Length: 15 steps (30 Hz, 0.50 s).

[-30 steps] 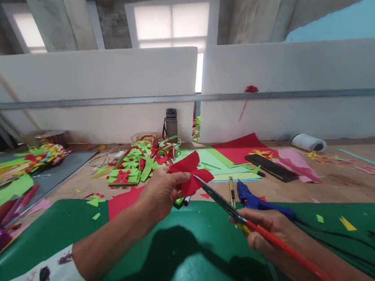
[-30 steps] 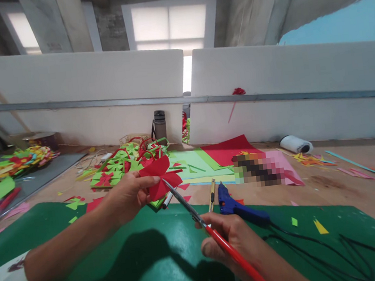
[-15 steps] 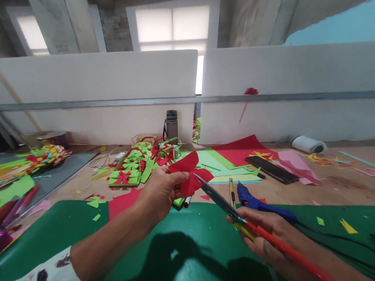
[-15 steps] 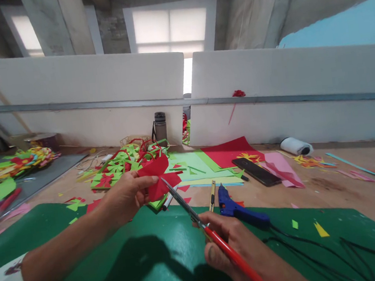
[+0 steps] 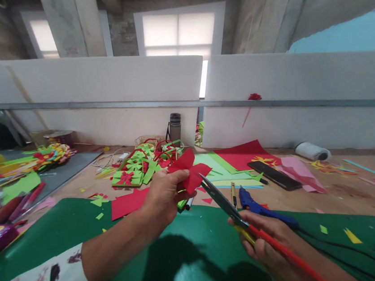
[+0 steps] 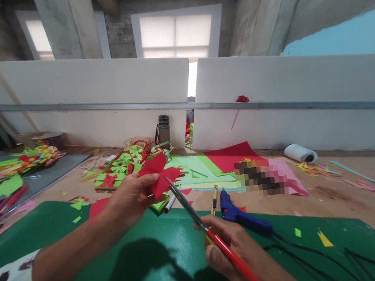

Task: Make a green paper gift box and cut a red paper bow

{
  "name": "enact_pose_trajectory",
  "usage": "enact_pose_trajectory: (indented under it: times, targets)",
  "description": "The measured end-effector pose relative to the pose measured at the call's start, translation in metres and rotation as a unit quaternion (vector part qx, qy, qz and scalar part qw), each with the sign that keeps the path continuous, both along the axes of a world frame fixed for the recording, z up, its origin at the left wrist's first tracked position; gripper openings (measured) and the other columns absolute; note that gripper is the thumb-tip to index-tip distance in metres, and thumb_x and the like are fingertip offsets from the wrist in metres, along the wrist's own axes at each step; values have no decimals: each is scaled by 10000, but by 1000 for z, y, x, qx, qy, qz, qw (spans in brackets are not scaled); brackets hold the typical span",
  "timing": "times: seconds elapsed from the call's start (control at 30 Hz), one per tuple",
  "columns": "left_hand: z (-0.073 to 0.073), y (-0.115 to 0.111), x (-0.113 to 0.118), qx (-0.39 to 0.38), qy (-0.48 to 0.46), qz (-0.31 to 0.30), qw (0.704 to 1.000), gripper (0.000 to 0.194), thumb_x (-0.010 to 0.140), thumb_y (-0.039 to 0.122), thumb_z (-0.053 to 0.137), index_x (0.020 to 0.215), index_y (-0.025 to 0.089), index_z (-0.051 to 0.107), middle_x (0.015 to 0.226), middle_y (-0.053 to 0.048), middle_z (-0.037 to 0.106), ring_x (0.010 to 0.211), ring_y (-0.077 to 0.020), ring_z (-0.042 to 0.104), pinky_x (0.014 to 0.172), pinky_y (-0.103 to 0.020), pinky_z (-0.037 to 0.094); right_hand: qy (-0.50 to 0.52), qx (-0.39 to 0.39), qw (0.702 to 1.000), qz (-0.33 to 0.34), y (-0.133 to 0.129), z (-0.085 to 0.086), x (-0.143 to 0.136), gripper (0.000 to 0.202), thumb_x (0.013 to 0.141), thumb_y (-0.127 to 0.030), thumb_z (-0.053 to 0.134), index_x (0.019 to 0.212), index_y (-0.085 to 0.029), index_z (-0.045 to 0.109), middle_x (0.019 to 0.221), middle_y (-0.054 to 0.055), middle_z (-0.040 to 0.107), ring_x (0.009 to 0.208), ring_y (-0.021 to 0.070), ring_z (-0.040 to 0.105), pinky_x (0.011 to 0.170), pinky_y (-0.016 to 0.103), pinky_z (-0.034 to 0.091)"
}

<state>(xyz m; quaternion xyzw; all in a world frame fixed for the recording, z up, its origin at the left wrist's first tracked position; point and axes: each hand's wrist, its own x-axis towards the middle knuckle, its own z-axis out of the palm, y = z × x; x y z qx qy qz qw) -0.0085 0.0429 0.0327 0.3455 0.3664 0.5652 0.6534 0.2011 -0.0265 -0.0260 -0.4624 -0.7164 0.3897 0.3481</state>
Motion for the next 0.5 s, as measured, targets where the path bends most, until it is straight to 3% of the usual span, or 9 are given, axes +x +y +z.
enact_pose_trajectory:
  times: [0.27, 0.5]
  targets:
    - [2, -4, 5, -8, 11, 11, 1000, 83, 645, 103, 635, 690, 116, 566, 626, -21, 611, 578, -128, 576, 555, -301, 544, 22, 13, 999, -20, -3, -6, -5, 583, 791, -657, 445, 1103, -179, 563, 612, -15, 457, 476, 95, 345, 454, 218, 361]
    - [1, -3, 8, -7, 11, 19, 1000, 85, 638, 126, 650, 674, 119, 573, 641, -30, 620, 588, -132, 577, 551, -292, 538, 15, -3, 1000, -24, -3, -1, -10, 559, 786, -667, 445, 1031, -178, 559, 584, -37, 390, 469, 87, 299, 404, 202, 262]
